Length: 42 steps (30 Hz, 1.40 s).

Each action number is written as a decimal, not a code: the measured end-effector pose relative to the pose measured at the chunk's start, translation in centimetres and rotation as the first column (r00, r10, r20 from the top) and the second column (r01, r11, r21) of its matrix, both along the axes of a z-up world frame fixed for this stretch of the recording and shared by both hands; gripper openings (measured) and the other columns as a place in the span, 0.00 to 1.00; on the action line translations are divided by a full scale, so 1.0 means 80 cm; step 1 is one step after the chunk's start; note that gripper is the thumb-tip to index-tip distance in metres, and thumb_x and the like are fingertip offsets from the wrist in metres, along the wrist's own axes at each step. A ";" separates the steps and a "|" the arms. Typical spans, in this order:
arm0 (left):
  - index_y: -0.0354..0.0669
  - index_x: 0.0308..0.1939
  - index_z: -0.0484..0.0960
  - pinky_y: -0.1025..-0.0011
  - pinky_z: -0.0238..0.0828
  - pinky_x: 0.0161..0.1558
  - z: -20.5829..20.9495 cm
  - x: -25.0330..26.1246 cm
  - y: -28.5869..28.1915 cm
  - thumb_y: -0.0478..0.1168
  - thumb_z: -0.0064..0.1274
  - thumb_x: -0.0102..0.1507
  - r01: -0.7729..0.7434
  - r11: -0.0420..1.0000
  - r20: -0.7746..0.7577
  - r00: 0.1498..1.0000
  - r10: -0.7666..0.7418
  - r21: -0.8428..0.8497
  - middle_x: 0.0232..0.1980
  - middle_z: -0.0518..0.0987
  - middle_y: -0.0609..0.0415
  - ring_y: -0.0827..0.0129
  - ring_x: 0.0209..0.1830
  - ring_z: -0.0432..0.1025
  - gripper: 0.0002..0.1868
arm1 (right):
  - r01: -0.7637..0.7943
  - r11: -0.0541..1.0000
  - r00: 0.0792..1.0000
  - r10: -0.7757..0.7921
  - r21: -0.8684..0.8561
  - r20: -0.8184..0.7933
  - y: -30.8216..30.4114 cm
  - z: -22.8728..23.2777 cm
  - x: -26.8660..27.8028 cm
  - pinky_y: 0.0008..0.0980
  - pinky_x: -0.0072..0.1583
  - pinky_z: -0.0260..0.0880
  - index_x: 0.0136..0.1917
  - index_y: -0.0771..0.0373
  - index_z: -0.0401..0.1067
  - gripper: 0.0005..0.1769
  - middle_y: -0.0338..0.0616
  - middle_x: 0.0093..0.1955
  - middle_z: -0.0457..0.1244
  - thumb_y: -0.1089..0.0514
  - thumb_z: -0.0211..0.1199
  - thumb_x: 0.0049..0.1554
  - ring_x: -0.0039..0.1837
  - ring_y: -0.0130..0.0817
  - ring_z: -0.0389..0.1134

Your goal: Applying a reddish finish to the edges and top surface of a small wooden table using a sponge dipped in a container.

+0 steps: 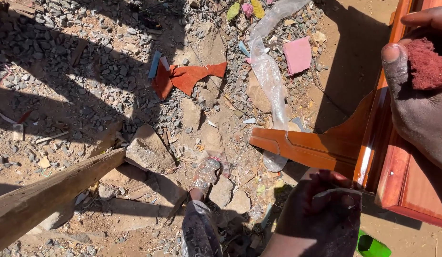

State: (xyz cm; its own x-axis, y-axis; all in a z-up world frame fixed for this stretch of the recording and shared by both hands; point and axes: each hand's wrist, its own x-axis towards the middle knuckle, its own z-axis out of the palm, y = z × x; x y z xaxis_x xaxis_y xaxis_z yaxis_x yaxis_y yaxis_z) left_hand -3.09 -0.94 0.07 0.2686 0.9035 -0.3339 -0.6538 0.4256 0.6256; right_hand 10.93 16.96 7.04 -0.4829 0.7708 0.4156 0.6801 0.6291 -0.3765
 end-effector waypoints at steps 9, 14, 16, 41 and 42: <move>0.48 0.39 0.80 0.80 0.74 0.39 0.018 0.031 0.022 0.44 0.62 0.65 0.047 0.984 0.011 0.999 -0.046 -0.174 0.34 0.79 0.64 0.85 0.35 0.70 0.08 | 0.028 0.996 0.998 -0.032 -0.085 -0.053 -0.012 0.022 -0.027 0.42 0.68 0.62 0.78 0.88 0.60 0.15 0.68 0.65 0.56 0.74 0.59 0.86 0.62 0.50 0.62; 0.51 0.41 0.79 0.82 0.68 0.39 0.030 0.012 0.017 0.50 0.59 0.63 0.157 0.971 -0.106 0.978 -0.178 -0.183 0.37 0.80 0.67 0.87 0.36 0.69 0.11 | 0.075 0.991 0.996 -0.080 -0.109 -0.038 -0.024 0.036 -0.040 0.42 0.67 0.60 0.78 0.86 0.59 0.14 0.67 0.64 0.56 0.74 0.59 0.86 0.62 0.49 0.60; 0.51 0.40 0.79 0.84 0.70 0.37 0.023 0.014 0.029 0.46 0.62 0.63 0.193 0.948 -0.063 0.974 -0.215 -0.254 0.40 0.84 0.67 0.91 0.38 0.69 0.09 | 0.076 0.992 0.997 -0.079 -0.101 -0.021 -0.015 0.042 -0.048 0.41 0.65 0.60 0.78 0.86 0.59 0.15 0.66 0.62 0.57 0.73 0.59 0.85 0.60 0.48 0.60; 0.52 0.40 0.78 0.85 0.60 0.33 0.020 0.021 0.029 0.48 0.61 0.64 0.162 0.958 0.136 0.982 -0.132 -0.238 0.31 0.75 0.68 0.89 0.31 0.63 0.09 | 0.105 0.990 0.994 -0.106 -0.095 -0.001 -0.023 0.045 -0.050 0.43 0.65 0.63 0.77 0.89 0.61 0.18 0.70 0.64 0.57 0.76 0.61 0.80 0.61 0.53 0.64; 0.50 0.44 0.80 0.87 0.67 0.40 0.019 0.019 0.010 0.46 0.62 0.65 0.186 0.942 0.081 0.982 -0.170 -0.279 0.39 0.80 0.68 0.90 0.39 0.69 0.09 | 0.097 0.988 0.995 -0.099 -0.119 -0.013 -0.024 0.043 -0.049 0.43 0.64 0.63 0.77 0.89 0.60 0.18 0.70 0.63 0.58 0.75 0.61 0.80 0.61 0.53 0.64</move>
State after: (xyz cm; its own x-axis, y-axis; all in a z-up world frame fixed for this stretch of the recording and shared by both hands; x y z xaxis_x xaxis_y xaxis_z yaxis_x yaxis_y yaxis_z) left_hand -1.59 -0.15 1.62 0.4413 0.7092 -0.5497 -0.5810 0.6927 0.4273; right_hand 7.00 15.06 10.51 -0.3953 0.8581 0.3277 0.7284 0.5102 -0.4573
